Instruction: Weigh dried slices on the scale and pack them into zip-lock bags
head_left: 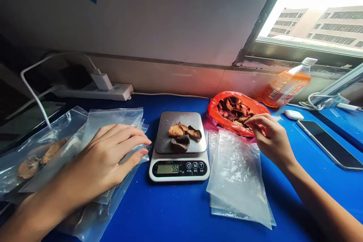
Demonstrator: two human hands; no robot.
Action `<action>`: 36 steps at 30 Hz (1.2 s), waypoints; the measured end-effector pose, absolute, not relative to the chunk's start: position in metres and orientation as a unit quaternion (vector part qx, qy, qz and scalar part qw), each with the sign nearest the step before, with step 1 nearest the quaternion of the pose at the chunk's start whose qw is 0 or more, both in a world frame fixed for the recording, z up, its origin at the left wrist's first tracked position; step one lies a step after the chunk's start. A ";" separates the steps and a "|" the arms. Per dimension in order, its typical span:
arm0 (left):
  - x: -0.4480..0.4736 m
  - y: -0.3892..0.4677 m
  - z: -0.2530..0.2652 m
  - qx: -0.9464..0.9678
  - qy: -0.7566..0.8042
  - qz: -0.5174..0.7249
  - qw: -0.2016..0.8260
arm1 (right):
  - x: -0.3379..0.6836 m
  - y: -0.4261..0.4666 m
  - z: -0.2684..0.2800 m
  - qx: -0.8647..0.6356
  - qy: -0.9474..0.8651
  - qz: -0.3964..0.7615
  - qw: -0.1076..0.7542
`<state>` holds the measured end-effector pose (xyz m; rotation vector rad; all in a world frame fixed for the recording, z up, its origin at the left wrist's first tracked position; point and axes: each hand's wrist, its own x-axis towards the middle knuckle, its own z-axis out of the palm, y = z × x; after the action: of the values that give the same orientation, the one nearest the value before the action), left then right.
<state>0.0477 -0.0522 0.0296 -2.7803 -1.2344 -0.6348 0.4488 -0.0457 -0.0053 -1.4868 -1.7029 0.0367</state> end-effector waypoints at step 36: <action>0.062 -0.060 0.028 -0.888 -0.416 -0.190 -0.047 | 0.435 -0.060 -0.013 -0.548 -0.711 -0.130 0.421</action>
<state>0.0624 -0.0605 0.0280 -2.8765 -1.3493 -0.6144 0.4351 -0.0596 -0.0126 -1.3737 -1.7808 -0.3263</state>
